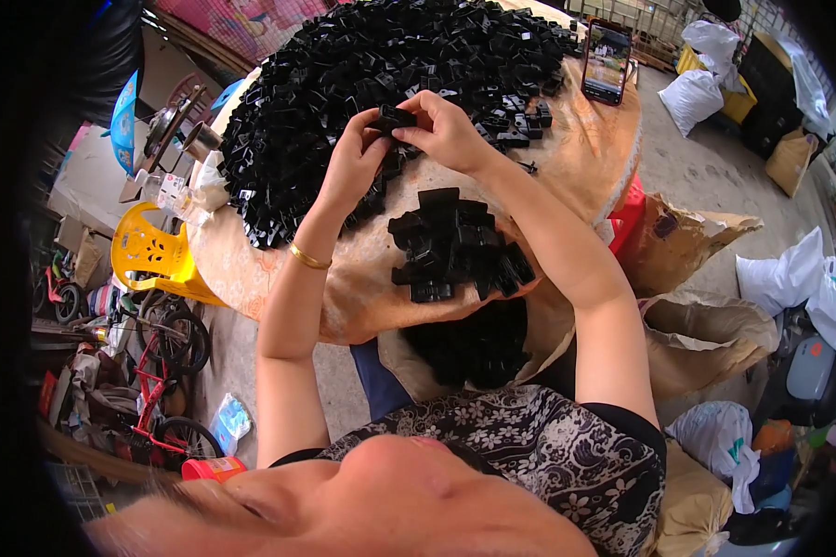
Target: The person assembles plastic components by picking pieces from the pile, fitting parts together by hand, and placing the assembled components onto the table.
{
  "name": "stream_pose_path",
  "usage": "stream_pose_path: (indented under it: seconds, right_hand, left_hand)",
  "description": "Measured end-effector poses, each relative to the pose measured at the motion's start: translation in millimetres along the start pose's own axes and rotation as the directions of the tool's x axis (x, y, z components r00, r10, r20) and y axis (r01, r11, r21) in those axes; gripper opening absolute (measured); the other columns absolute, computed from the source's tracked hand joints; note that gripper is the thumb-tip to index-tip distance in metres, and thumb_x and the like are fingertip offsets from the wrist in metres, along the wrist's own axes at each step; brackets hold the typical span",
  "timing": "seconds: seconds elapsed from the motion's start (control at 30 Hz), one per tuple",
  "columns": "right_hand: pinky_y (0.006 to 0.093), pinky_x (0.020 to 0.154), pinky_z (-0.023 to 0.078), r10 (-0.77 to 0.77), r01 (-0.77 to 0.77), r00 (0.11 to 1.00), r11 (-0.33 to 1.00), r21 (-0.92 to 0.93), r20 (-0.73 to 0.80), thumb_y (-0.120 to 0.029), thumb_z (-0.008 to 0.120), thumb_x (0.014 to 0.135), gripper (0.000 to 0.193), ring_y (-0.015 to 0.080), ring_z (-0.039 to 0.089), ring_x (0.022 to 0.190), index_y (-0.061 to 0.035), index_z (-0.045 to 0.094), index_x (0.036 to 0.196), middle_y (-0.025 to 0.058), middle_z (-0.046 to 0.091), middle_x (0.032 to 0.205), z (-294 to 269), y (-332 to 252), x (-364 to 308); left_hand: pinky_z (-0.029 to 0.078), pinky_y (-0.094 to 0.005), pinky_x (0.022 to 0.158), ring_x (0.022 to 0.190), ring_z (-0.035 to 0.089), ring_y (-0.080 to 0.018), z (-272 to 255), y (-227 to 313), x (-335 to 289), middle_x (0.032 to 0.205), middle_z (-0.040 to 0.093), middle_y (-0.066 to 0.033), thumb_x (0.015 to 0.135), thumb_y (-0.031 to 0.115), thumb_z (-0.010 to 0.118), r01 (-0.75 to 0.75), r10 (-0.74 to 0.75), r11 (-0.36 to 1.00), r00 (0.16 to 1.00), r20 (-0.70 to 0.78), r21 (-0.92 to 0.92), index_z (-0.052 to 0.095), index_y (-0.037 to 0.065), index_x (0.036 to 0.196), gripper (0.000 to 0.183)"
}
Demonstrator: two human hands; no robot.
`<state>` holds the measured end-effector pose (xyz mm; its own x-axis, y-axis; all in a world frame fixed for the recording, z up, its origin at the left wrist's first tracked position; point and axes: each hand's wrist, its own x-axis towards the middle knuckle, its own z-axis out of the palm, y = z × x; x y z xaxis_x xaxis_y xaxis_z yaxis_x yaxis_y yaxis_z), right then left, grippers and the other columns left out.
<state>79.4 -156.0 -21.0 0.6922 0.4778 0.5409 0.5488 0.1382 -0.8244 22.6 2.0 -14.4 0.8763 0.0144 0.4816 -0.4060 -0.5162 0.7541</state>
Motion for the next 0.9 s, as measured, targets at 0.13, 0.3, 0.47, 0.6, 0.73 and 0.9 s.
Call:
stream_pose_path:
  seconds: [0.13,0.3,0.47,0.6,0.73,0.9]
  right_hand:
    - [0.0226,0.061,0.044,-0.03,0.033,0.998,0.998,0.058,-0.046,-0.005,0.065,0.078,0.024,0.0082,0.053,0.068,-0.0004,0.052,0.098,0.0032,0.058,0.077,2.4,7.6,0.8]
    - [0.0273,0.061,0.047,-0.149,-0.007,0.938,0.895,-0.446,-0.313,-0.012,0.069,0.074,0.027,0.0193,0.059,0.067,-0.0013,0.055,0.095,0.0103,0.061,0.08,-19.2,9.9,6.0]
    - [0.0248,0.068,0.048,-0.039,0.022,0.991,0.991,-0.132,-0.128,-0.014,0.071,0.073,0.03,0.0149,0.059,0.079,0.0011,0.061,0.097,0.0087,0.063,0.092,-12.9,7.4,4.6]
    - [0.0245,0.072,0.049,-0.001,0.003,1.0,0.996,-0.092,0.017,-0.004,0.065,0.077,0.028,0.0108,0.059,0.077,0.0003,0.06,0.104,0.0062,0.063,0.087,2.3,-4.0,-5.2]
    - [0.025,0.074,0.049,-0.171,0.172,0.984,0.985,-0.024,0.052,-0.001,0.062,0.078,0.027,0.0122,0.058,0.086,-0.0031,0.059,0.105,0.0054,0.06,0.102,4.8,-7.9,-3.7]
    - [0.0276,0.078,0.046,-0.102,0.112,0.973,0.993,-0.036,0.206,-0.002,0.063,0.078,0.031,0.0135,0.058,0.091,-0.0043,0.056,0.108,0.0038,0.061,0.103,6.3,-5.6,-3.7]
  left_hand:
    - [0.047,-0.0277,0.069,0.075,0.059,-0.0162,1.4,6.8,-1.2,0.088,0.061,-0.0121,0.078,0.003,0.055,0.18,-0.18,0.984,0.984,0.017,-0.012,0.047,0.0,0.116,0.038]
    - [0.052,-0.0249,0.07,0.078,0.059,-0.0137,-5.0,15.4,-0.6,0.095,0.06,-0.0108,0.082,-0.001,0.048,0.311,-0.303,0.948,0.947,0.106,-0.068,0.044,-0.003,0.12,0.038]
    - [0.051,-0.0275,0.082,0.09,0.06,-0.0177,-6.1,-1.0,2.3,0.105,0.059,-0.0128,0.081,-0.008,0.043,0.232,-0.225,0.872,0.972,0.068,-0.43,0.052,-0.002,0.114,0.035]
    - [0.055,-0.0289,0.074,0.083,0.061,-0.016,-7.5,3.8,1.8,0.093,0.059,-0.0086,0.084,-0.006,0.044,0.29,-0.296,0.793,0.952,0.077,-0.535,0.052,0.0,0.115,0.033]
    - [0.055,-0.0255,0.059,0.069,0.062,-0.0169,-9.8,-3.2,5.1,0.083,0.058,-0.0076,0.082,-0.006,0.049,0.362,-0.441,0.593,0.893,0.087,-0.719,0.05,0.002,0.099,0.019]
    - [0.054,-0.0242,0.063,0.074,0.061,-0.0182,-16.6,-14.6,3.4,0.088,0.057,-0.0092,0.082,-0.007,0.048,0.532,-0.286,0.306,0.842,0.456,-0.789,0.051,0.002,0.099,0.019]
